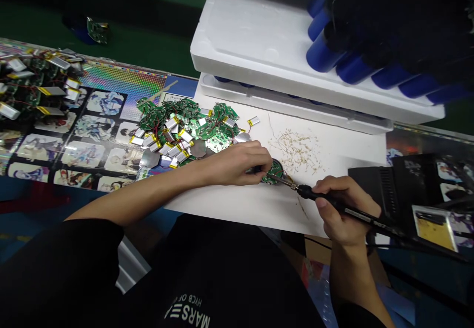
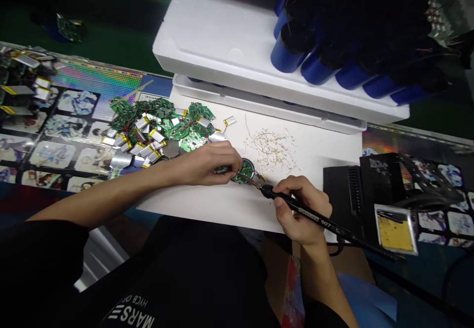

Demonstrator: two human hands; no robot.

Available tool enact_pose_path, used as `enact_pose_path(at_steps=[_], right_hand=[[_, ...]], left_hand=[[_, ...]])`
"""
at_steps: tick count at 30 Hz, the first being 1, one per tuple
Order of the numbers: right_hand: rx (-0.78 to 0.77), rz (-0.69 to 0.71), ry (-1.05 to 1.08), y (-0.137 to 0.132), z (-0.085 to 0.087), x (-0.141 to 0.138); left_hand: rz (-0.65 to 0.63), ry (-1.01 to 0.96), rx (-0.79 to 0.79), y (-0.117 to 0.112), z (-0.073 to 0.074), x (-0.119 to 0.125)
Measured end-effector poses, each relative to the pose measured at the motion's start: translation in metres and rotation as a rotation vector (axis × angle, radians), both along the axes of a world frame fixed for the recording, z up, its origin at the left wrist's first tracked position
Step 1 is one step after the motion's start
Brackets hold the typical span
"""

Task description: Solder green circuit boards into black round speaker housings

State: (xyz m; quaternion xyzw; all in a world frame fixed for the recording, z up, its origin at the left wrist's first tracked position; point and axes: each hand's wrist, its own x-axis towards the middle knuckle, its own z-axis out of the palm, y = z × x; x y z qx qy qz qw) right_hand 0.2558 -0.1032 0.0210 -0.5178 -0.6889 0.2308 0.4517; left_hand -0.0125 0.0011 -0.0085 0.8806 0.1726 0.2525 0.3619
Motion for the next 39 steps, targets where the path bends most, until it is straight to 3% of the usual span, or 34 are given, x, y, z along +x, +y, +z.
enact_pose_path(at_steps=[31,39], right_hand=[[0.054,0.033,-0.165,0.0,0.016,-0.005],[0.061,0.036,-0.151,-0.003,0.011,0.001]], left_hand=[[0.019,0.0,0.0,-0.002,0.002,0.0],[0.013,-0.005,0.012,-0.002,0.002,0.001]])
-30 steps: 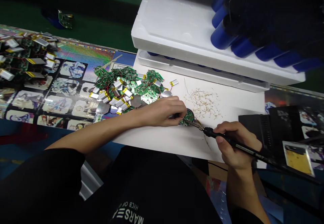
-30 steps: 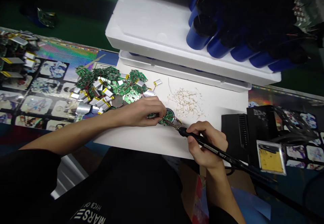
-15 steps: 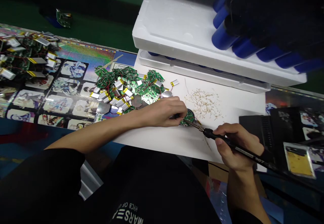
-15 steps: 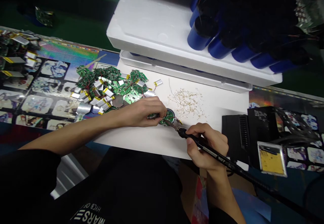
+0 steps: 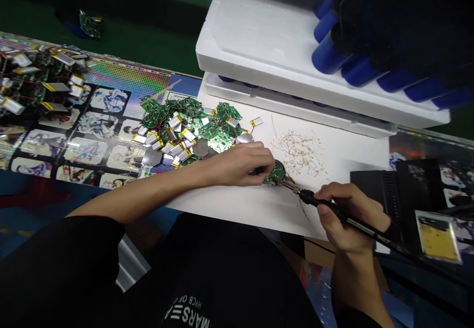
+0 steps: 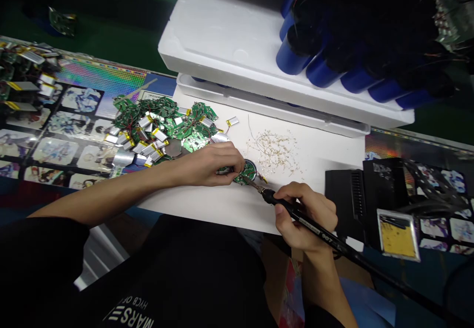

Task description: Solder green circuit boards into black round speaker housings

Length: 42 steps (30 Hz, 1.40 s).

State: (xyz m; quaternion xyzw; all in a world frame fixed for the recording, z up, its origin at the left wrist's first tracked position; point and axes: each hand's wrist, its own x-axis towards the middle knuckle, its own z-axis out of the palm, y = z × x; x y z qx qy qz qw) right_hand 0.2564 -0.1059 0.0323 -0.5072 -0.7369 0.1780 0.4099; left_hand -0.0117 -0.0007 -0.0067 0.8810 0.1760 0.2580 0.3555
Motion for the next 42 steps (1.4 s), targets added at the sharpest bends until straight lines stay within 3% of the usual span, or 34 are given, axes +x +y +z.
enact_pose_path(at_steps=[8,14,18,23,27,38,42], right_hand=[[0.078,-0.124,0.207,-0.01,-0.003,0.016],[0.212,-0.375,0.411,-0.007,-0.003,0.003],[0.055,-0.256,0.465,-0.009,-0.016,-0.02],[0.021,-0.16,0.095,-0.018,-0.048,-0.044],[0.1,-0.141,0.019,-0.017,-0.066,-0.053],[0.022,0.083,0.111,0.014,-0.057,-0.031],[0.052,0.049,0.111,0.014,-0.054,-0.036]], left_hand=[[-0.005,0.009,-0.009,0.0,0.0,0.0],[-0.006,0.014,-0.014,0.0,-0.001,0.0],[0.0,0.0,0.001,0.0,-0.002,0.0],[0.001,-0.023,0.026,0.001,-0.004,0.0],[0.003,-0.001,0.032,0.001,-0.005,0.0],[0.076,-0.074,0.0,-0.006,-0.012,0.005],[0.098,-0.079,0.025,-0.008,-0.015,0.008]])
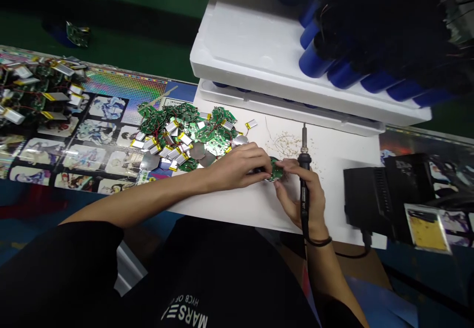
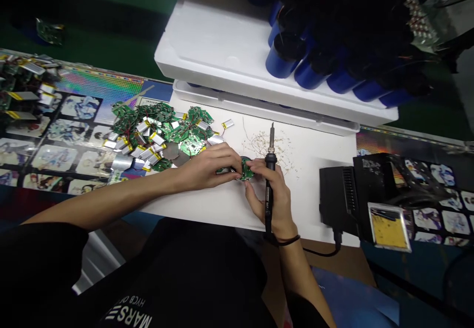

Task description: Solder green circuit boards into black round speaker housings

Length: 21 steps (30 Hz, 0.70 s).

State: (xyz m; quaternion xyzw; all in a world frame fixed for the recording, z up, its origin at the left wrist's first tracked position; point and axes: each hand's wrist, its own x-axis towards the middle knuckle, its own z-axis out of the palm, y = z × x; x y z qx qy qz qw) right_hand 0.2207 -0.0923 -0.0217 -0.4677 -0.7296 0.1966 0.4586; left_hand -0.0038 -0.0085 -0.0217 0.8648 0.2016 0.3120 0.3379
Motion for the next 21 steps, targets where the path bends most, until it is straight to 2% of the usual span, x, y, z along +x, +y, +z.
enact_pose_path(at_steps=[7,13,16,18,21], right_hand=[[0.093,-0.187,-0.084,-0.01,-0.005,-0.018],[0.196,-0.167,-0.214,-0.01,-0.002,-0.014],[0.185,-0.154,-0.232,-0.013,-0.001,-0.011],[0.126,-0.16,-0.165,-0.019,0.002,-0.011],[0.028,-0.231,0.102,-0.029,0.014,-0.009]], left_hand=[[0.004,0.01,0.024,0.001,-0.002,-0.001],[-0.055,0.018,0.037,0.005,0.003,-0.003],[-0.058,0.037,0.094,0.005,0.005,-0.003],[-0.059,0.065,0.152,0.005,0.005,-0.003],[-0.058,0.105,0.225,0.006,0.007,-0.003]])
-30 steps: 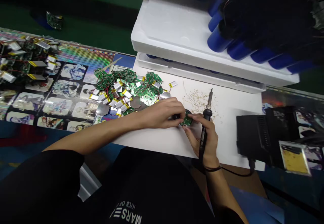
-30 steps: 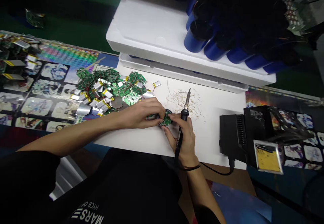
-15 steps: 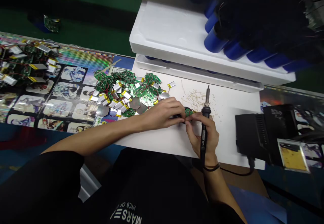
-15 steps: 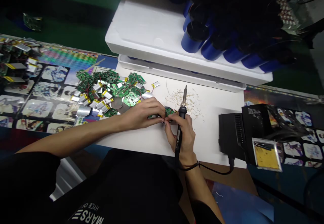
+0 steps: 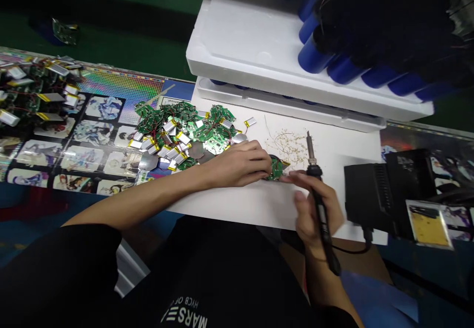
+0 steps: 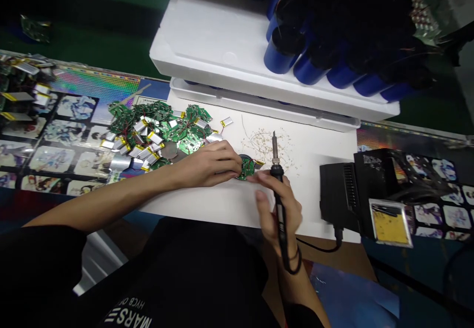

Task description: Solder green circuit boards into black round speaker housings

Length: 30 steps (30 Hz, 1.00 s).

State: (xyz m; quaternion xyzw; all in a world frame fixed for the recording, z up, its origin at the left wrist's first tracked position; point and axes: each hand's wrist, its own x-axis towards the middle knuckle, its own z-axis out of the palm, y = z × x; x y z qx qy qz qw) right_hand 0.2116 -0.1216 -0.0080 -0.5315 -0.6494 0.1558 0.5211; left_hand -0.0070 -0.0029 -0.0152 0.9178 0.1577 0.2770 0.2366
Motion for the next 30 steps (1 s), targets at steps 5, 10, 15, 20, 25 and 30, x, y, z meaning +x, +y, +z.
enact_pose_path(at_steps=[5,10,15,20,25,30], right_hand=[[0.02,-0.067,0.501,-0.011,0.025,0.012],[0.038,-0.109,0.297,-0.03,0.022,0.032],[0.121,-0.061,-0.169,-0.043,0.017,0.042],[0.145,0.002,-0.314,-0.034,0.025,0.038],[0.151,-0.004,-0.371,-0.029,0.028,0.033],[0.172,0.025,-0.379,-0.028,0.026,0.033]], left_hand=[[0.014,0.092,0.041,-0.001,0.002,-0.001],[0.014,0.096,0.058,-0.001,0.001,-0.001],[0.017,0.048,0.072,-0.001,-0.002,0.0],[0.011,0.024,0.062,-0.001,-0.003,-0.001],[0.014,0.033,0.043,-0.001,-0.002,-0.001],[0.014,0.067,0.033,-0.002,-0.001,-0.001]])
